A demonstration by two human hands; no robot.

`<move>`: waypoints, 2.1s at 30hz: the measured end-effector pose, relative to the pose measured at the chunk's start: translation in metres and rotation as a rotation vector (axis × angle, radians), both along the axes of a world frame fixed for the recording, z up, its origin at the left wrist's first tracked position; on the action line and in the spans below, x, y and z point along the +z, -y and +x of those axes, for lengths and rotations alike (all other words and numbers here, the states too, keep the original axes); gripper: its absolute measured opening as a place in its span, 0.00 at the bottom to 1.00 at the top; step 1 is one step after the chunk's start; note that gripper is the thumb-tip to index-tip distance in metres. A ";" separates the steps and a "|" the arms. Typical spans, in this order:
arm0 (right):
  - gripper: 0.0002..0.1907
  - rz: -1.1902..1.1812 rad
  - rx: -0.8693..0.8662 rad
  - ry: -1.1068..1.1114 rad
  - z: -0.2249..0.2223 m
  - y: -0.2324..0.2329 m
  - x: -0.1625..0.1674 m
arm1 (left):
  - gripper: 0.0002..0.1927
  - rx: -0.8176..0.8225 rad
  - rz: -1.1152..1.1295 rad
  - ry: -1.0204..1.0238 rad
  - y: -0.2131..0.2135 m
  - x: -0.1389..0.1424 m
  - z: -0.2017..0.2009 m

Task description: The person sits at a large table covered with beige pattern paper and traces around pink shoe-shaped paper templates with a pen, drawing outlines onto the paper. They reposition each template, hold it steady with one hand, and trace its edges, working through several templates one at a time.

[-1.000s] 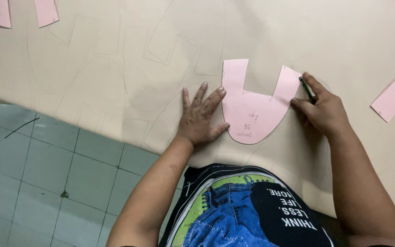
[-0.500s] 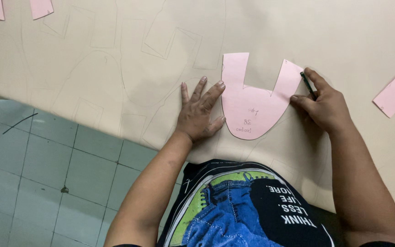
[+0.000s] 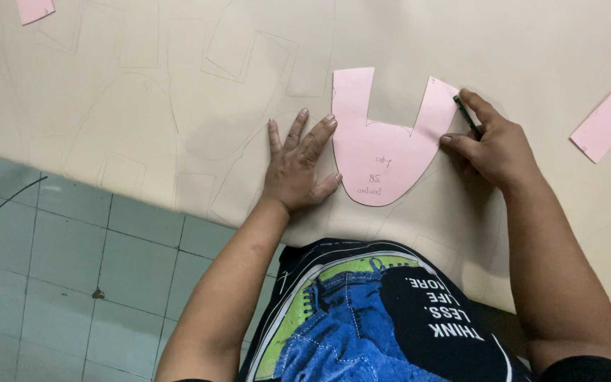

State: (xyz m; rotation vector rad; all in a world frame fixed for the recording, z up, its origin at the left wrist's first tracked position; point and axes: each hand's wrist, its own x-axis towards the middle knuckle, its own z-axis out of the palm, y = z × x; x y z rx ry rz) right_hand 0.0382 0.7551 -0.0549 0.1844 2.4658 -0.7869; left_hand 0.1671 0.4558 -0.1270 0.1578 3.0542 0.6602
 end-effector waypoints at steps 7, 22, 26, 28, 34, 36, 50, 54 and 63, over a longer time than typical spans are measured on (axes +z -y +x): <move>0.45 0.013 0.058 -0.034 0.000 -0.002 0.001 | 0.51 0.011 -0.014 0.006 0.000 0.000 0.002; 0.45 0.011 0.040 -0.011 -0.002 -0.005 -0.007 | 0.40 -0.031 -0.105 0.046 0.000 0.009 -0.001; 0.45 -0.012 0.069 -0.059 -0.003 -0.004 -0.007 | 0.38 -0.039 -0.109 0.000 0.001 0.007 0.001; 0.45 -0.004 0.077 -0.056 -0.003 -0.004 -0.006 | 0.38 -0.031 -0.106 0.009 0.000 0.004 0.000; 0.45 0.068 0.060 -0.008 -0.003 -0.002 -0.004 | 0.38 -0.031 -0.099 -0.003 0.000 0.003 0.001; 0.45 0.107 0.052 0.005 -0.003 0.000 -0.006 | 0.38 -0.033 -0.098 0.002 0.000 0.004 0.001; 0.45 -0.001 -0.013 0.025 -0.002 0.001 0.005 | 0.51 -0.013 -0.026 -0.034 0.000 -0.001 0.002; 0.44 -0.040 0.046 -0.058 -0.001 0.001 0.006 | 0.46 -0.013 -0.079 0.018 -0.001 0.004 0.001; 0.44 -0.032 0.003 -0.010 -0.001 0.002 0.007 | 0.40 -0.008 -0.107 0.052 -0.003 0.009 0.000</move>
